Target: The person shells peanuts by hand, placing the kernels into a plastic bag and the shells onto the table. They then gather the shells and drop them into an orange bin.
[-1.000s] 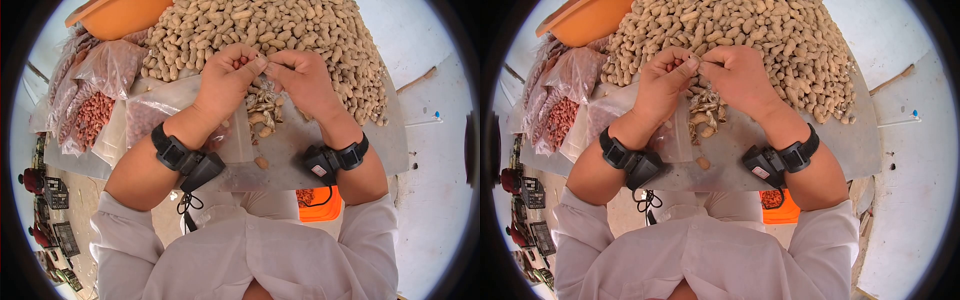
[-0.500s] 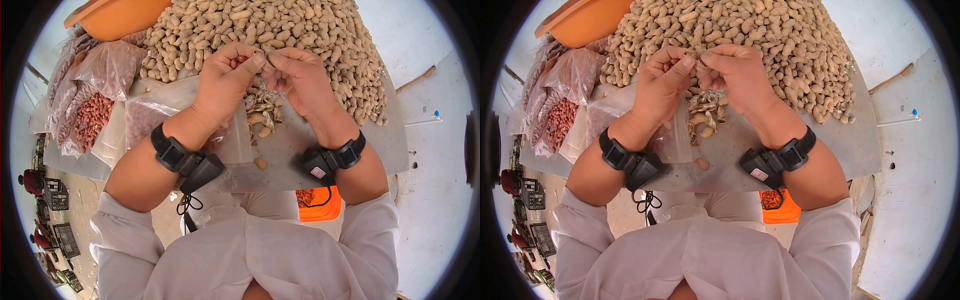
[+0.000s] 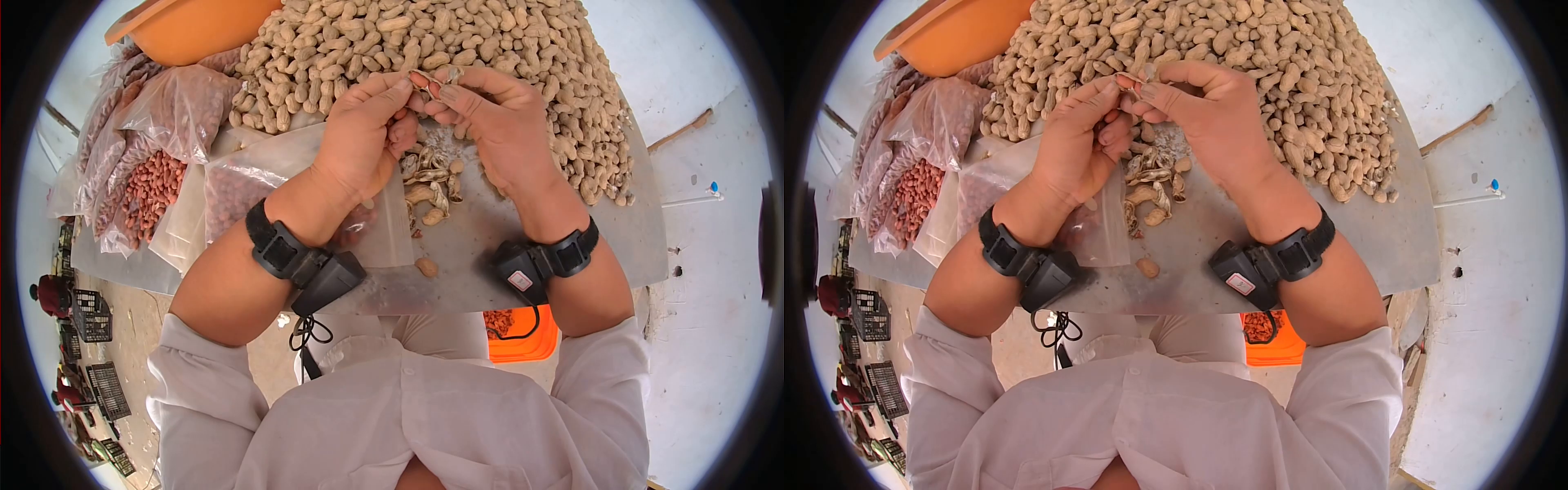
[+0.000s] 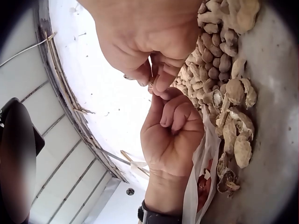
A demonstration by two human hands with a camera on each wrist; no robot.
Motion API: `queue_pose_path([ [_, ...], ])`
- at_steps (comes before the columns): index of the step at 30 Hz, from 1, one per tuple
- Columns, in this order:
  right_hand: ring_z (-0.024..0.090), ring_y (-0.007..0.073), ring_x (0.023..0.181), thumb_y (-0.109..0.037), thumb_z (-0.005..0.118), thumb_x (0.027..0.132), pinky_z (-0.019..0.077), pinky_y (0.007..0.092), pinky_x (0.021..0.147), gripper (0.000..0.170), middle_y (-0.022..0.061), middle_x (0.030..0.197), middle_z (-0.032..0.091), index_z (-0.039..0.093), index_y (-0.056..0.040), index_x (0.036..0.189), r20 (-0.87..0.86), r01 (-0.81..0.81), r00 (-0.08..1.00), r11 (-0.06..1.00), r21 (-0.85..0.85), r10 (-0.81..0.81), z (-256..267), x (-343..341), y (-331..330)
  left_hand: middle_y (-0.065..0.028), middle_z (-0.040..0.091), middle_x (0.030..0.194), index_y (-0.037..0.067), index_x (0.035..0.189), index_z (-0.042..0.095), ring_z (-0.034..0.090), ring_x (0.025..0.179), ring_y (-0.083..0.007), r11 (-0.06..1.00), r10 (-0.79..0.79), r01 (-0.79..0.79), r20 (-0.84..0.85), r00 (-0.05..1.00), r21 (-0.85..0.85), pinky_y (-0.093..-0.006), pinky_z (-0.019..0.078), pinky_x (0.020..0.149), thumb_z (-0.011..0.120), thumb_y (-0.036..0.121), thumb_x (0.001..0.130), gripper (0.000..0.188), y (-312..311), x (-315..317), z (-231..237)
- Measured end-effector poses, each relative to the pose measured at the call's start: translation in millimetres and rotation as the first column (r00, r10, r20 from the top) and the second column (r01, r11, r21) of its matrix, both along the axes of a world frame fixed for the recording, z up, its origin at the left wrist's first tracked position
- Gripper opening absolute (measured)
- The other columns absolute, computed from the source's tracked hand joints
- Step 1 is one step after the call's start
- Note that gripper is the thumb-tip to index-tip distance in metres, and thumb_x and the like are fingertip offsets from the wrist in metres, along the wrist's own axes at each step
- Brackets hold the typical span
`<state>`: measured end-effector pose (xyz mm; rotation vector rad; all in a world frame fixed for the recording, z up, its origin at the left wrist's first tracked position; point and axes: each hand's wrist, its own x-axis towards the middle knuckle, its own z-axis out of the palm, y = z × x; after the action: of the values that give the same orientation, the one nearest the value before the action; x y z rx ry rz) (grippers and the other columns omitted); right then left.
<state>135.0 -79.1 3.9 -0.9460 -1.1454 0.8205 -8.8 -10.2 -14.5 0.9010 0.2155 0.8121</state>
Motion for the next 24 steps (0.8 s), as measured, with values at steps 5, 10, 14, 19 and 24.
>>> queue_pose_path([
  [5, 0.063, 0.0137, 0.075, -0.002, 0.062, 0.078, 0.0500, 0.0236, 0.065, 0.014, 0.0072, 0.085, 0.063, 0.063, 0.0024, 0.092, 0.343, 0.086, 0.931, 0.987, 0.135, -0.128, 8, -2, -6, -0.0035, 0.052, 0.074, 0.002, 0.086, 0.052, 0.035, 0.053, -0.0058, 0.980, -0.104, 0.102, -0.001, 0.995, -0.174, -0.0175, 0.0289, 0.044, 0.041, 0.016, 0.093, 0.019, 0, -1, 6],
  [10, 0.062, 0.0183, 0.075, 0.000, 0.063, 0.072, 0.0498, 0.0255, 0.064, 0.016, 0.0065, 0.086, 0.062, 0.065, -0.0032, 0.087, 0.662, 0.051, 0.606, 0.853, 0.520, -0.440, 12, -1, -3, -0.0016, 0.043, 0.064, 0.006, 0.070, 0.043, 0.034, 0.050, -0.0063, 0.913, -0.204, 0.198, 0.021, 0.979, -0.357, -0.0184, 0.0282, 0.042, 0.039, 0.020, 0.092, 0.026, 1, 0, 6],
  [14, 0.061, 0.0214, 0.073, 0.000, 0.062, 0.071, 0.0504, 0.0268, 0.063, 0.016, 0.0069, 0.087, 0.062, 0.065, -0.0036, 0.086, 0.683, 0.006, 0.556, 0.825, 0.566, -0.473, 10, -1, 0, -0.0010, 0.039, 0.063, 0.006, 0.068, 0.043, 0.034, 0.050, -0.0068, 0.898, -0.216, 0.206, 0.017, 0.976, -0.390, -0.0183, 0.0285, 0.042, 0.038, 0.021, 0.092, 0.029, 1, 0, 6],
  [19, 0.061, 0.0151, 0.068, -0.001, 0.061, 0.074, 0.0492, 0.0243, 0.061, 0.014, 0.0062, 0.083, 0.063, 0.065, -0.0029, 0.087, 0.605, 0.075, 0.677, 0.857, 0.509, -0.419, 12, -1, -4, -0.0041, 0.046, 0.066, 0.002, 0.075, 0.049, 0.036, 0.049, -0.0076, 0.880, -0.225, 0.212, 0.019, 0.974, -0.425, -0.0185, 0.0303, 0.041, 0.040, 0.024, 0.093, 0.030, 1, 0, 8],
  [24, 0.057, 0.0070, 0.065, -0.003, 0.062, 0.075, 0.0460, 0.0207, 0.058, 0.013, 0.0032, 0.074, 0.062, 0.064, 0.0007, 0.088, 0.362, 0.162, 0.910, 0.977, 0.136, -0.201, 8, 13, -4, -0.0075, 0.052, 0.071, -0.004, 0.092, 0.056, 0.036, 0.048, -0.0085, 0.892, -0.213, 0.227, 0.080, 0.974, -0.392, -0.0189, 0.0316, 0.040, 0.039, 0.025, 0.094, 0.033, 14, -2, -2],
])
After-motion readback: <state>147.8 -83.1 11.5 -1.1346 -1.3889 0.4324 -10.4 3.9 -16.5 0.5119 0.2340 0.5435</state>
